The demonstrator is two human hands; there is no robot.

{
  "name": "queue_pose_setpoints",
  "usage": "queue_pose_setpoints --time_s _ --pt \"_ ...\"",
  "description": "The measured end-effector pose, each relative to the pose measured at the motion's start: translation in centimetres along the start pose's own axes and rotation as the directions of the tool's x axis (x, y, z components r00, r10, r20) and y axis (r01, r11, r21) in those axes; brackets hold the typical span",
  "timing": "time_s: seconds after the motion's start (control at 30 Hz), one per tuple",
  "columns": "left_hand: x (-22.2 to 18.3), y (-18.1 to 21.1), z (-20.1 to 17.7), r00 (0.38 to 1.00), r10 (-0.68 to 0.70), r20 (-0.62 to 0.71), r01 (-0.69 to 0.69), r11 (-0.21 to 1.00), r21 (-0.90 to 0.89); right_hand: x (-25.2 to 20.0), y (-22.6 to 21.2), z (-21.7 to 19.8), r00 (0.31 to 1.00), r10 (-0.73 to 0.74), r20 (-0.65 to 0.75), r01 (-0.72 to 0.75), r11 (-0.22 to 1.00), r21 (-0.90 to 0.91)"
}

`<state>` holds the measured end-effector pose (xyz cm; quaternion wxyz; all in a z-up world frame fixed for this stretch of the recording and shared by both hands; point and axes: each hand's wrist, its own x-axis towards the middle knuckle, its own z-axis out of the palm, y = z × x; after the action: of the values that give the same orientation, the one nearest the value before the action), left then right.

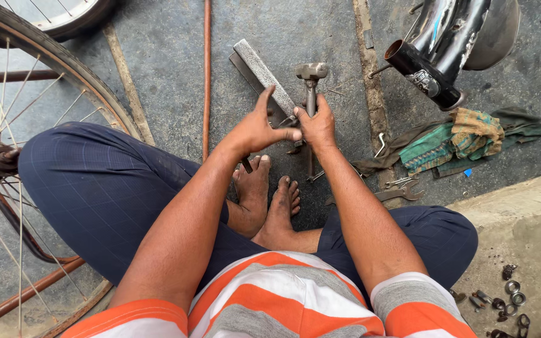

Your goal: The person cleans and reassembles small metal bicycle components, using a cloth to wipe down parts and a hammer to tap pieces into place while holding them with pliers.

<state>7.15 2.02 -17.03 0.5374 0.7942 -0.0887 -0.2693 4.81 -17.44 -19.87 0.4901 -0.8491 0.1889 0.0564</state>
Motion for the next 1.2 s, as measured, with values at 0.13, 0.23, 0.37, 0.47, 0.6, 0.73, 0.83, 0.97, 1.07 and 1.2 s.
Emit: queue_pose_setpoints --time_s 0.13,0.23,0.37,0.47,0.6,0.73,0.83,0.97,1.07,1.2 --pt "-1.2 0.3 1.0 0.995 -0.091 0.035 0.076 0.947 0.313 -0.2 -0.2 -0.1 0.974 0.219 0.050 -0.221 0.974 0.040" --pt "0.2 -2.4 2.9 0.975 -0.217 -0.053 0.223 0.948 0.228 -0.3 -0.4 -0.1 0.999 -0.040 -0.009 0.038 0.983 -0.177" --pt "3.0 -6.3 3.4 0.762 -0.613 0.211 0.632 0.631 -0.450 -1.6 -1.3 -2.0 0.997 -0.070 -0.015 0.061 0.943 -0.327" --pt "3.9 -7.4 3.0 0.766 -0.610 0.202 0.627 0.639 -0.446 -3.8 -2.5 -4.5 0.999 0.020 0.025 -0.010 0.943 -0.332" --pt "4.1 -6.2 2.8 0.728 -0.664 0.168 0.667 0.632 -0.394 -6.2 -3.8 -6.0 0.979 -0.202 0.009 0.192 0.917 -0.349" --pt "4.1 -4.3 2.7 0.714 -0.695 0.085 0.689 0.676 -0.262 -6.7 -2.8 -5.0 0.929 -0.370 0.029 0.351 0.850 -0.393" --pt "3.8 -3.8 2.3 0.715 -0.695 0.076 0.687 0.677 -0.266 -6.1 -0.3 -3.0 0.991 -0.074 0.110 0.110 0.922 -0.370" --pt "3.7 -3.3 1.8 0.712 -0.701 0.028 0.686 0.688 -0.237 -4.2 2.5 -1.5 0.984 -0.064 0.167 0.147 0.824 -0.547" --pt "4.1 -2.8 1.8 0.694 -0.719 0.048 0.717 0.682 -0.144 -4.7 1.8 -2.6 0.979 -0.152 0.139 0.201 0.847 -0.492" --pt "3.4 -2.5 1.9 0.741 -0.671 0.008 0.664 0.731 -0.159 -6.0 -2.5 -4.6 0.983 -0.168 0.067 0.181 0.927 -0.328"
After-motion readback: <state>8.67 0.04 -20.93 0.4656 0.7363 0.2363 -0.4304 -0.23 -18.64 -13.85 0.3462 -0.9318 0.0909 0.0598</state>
